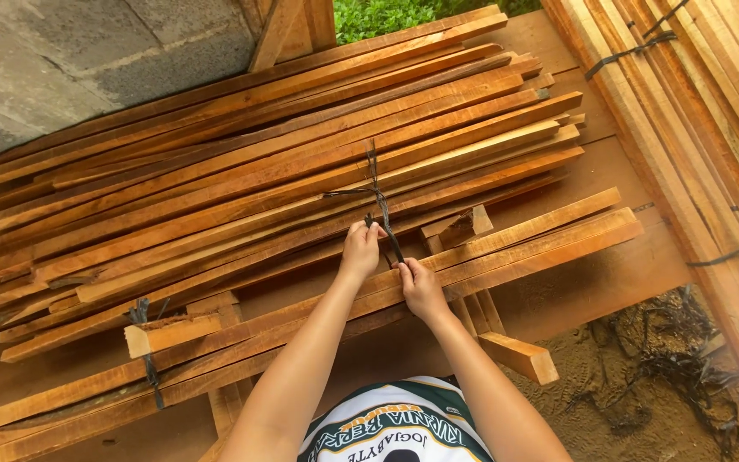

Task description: The person ties a bundle of wooden planks together using a black strap. They wrap the strap around the planks, pull it tight, and tie a knot to secure the bundle. The person then adjusts the planks to ensure they are aligned.

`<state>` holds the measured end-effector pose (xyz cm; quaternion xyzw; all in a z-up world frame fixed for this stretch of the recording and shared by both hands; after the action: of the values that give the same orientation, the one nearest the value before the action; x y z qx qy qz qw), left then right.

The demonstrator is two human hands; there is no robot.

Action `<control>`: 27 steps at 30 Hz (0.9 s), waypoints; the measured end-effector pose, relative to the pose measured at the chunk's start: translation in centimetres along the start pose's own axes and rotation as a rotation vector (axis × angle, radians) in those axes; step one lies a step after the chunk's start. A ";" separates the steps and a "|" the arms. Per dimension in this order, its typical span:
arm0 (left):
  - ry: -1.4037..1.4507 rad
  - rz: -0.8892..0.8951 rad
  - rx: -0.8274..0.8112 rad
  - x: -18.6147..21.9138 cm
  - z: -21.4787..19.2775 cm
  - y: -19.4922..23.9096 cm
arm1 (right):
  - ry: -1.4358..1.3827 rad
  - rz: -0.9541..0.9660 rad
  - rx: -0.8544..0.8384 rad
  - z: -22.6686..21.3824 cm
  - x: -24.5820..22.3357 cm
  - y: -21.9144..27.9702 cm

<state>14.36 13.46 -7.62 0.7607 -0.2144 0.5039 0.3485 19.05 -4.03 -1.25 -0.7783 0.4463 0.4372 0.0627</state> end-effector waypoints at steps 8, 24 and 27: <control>-0.079 0.391 -0.046 5.9 1.1 3.7 | 0.173 -0.047 0.054 0.9 0.1 -1.4; -0.100 -0.387 -0.032 4.4 -0.1 8.4 | 0.211 0.166 -0.162 1.3 2.8 -3.2; -0.301 -0.408 -0.270 1.2 2.6 5.7 | 0.243 0.157 -0.247 0.7 1.6 -2.8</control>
<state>12.57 7.74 -5.36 0.8011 -0.1715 0.2716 0.5050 21.06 -2.99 -3.66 -0.7898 0.4530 0.3950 -0.1221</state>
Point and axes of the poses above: each hand's wrist, its own y-axis away from the middle knuckle, its own z-axis out of the palm, x = y × z, the point moved 8 cm from there along -y, towards the middle knuckle, and after that the axes turned 9 degrees about y, right-handed, at the moved point
